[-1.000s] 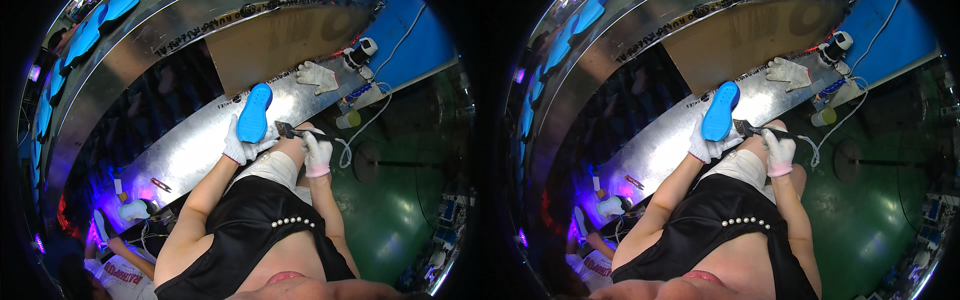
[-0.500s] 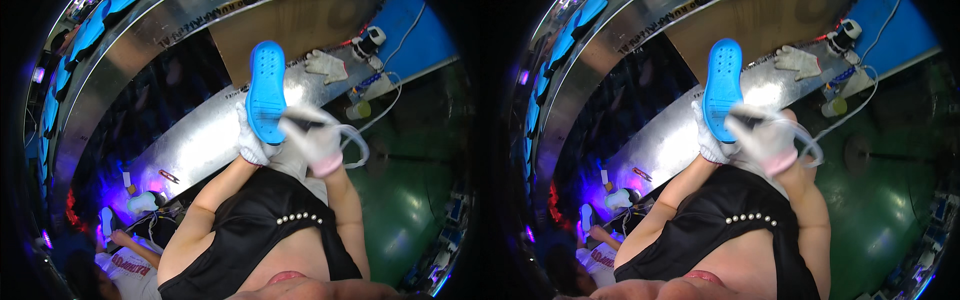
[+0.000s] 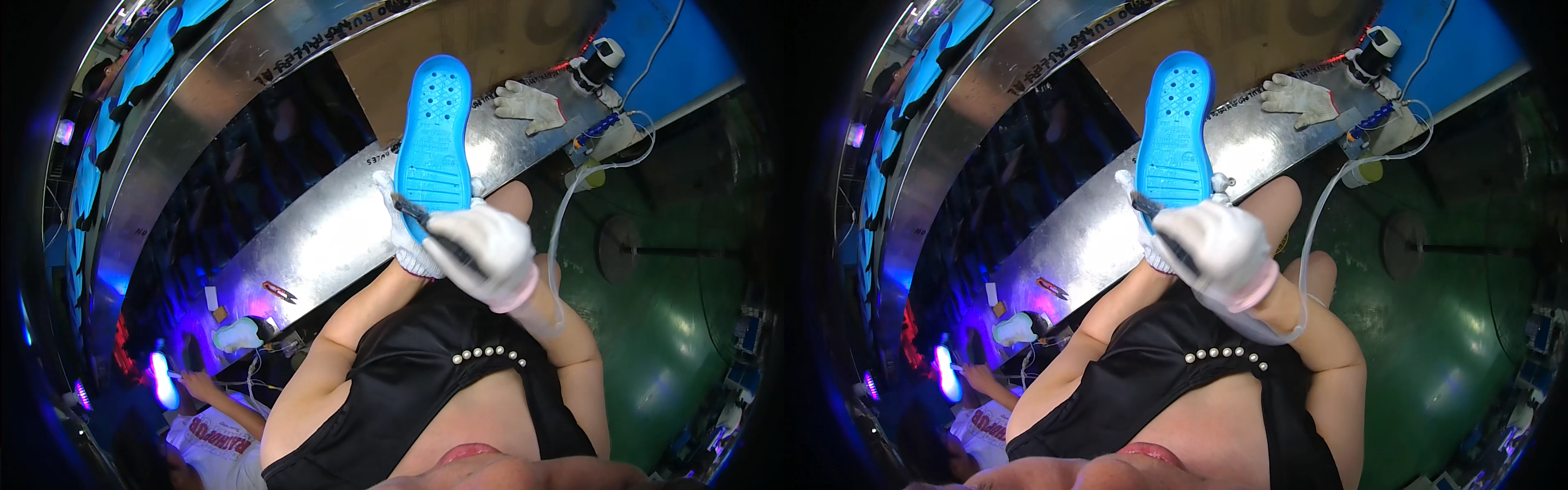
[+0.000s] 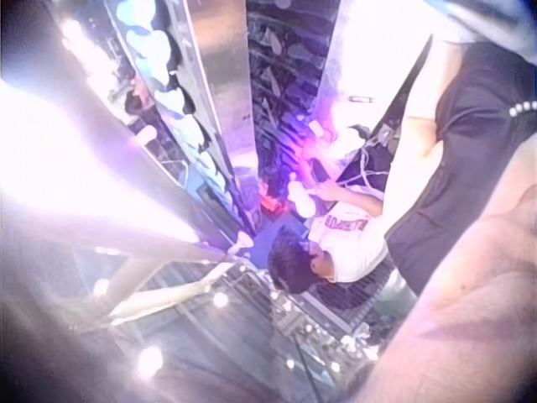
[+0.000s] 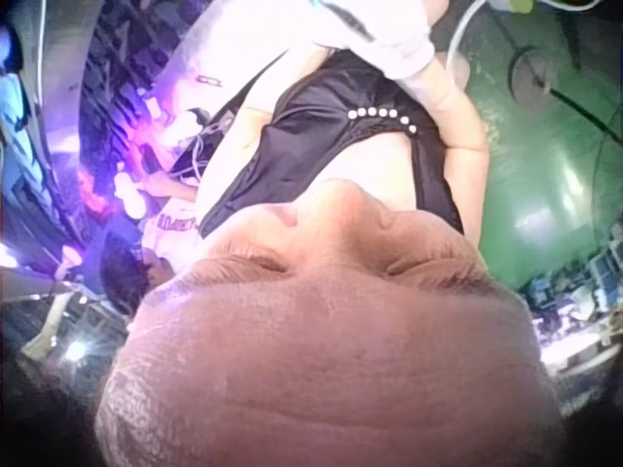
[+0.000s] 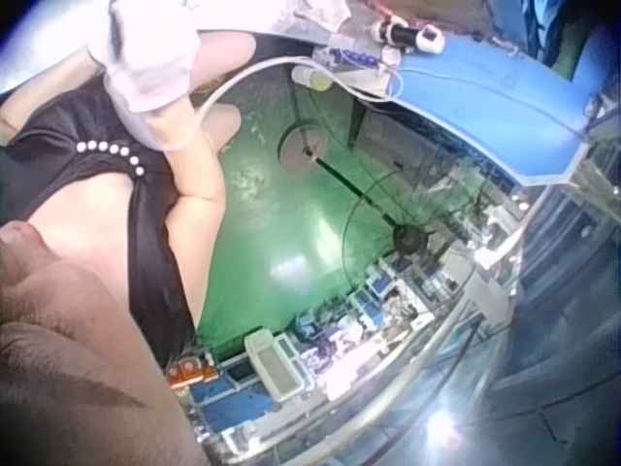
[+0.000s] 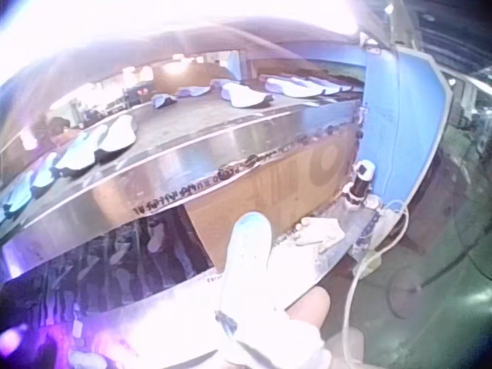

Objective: The person cleans blue shoe soles one at a time by hand using a cleaning brush and a white cloth, then places each cleaned sole onto a conveyor belt.

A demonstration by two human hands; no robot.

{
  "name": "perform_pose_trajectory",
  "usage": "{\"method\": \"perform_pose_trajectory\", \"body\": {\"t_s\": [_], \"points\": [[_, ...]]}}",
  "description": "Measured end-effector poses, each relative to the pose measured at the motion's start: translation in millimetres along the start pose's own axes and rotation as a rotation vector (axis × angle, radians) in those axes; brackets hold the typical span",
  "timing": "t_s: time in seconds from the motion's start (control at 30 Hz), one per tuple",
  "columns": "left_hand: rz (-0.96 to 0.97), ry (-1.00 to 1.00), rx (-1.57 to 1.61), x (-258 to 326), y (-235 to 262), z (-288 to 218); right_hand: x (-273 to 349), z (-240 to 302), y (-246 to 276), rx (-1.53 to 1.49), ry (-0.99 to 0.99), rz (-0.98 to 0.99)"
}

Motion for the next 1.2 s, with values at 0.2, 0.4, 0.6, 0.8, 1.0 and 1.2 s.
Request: {"method": "perform_pose_trajectory", "body": {"t_s": [0.2, 0.4, 0.6, 0.8, 1.0, 1.2], "points": [[0.041, 0.058, -0.014, 0, -35, -11, 13, 0, 0, 0.111, 0.074, -0.107], [0.102, 0.13, -0.078, -2, -44, -38, 9, -43, 5, -0.2, -0.638, -0.216], [0.0, 0.488, -0.254, -17, -19, -63, 12, -10, -4, -0.14, -0.062, 0.264], [-0.079, 0.288, -0.8, -25, -31, -73, 22, 2, -8, 0.071, 0.154, 0.336], [-0.022, 0.183, -0.942, -24, -52, -83, 10, 3, 6, 0.182, 0.244, 0.329], [-0.048, 0.381, -0.949, -5, -91, -94, -6, -6, 20, 0.078, 0.115, 0.174]]}}
Point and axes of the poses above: each hand's wrist, its own x-axis away from the middle knuckle, its own y-axis out of the back of the hand, z = x × y, the point moved 4 cm from there along -x, towards the middle knuckle, and after that the axes turned 15 degrees about -z, right-handed, at the moved point
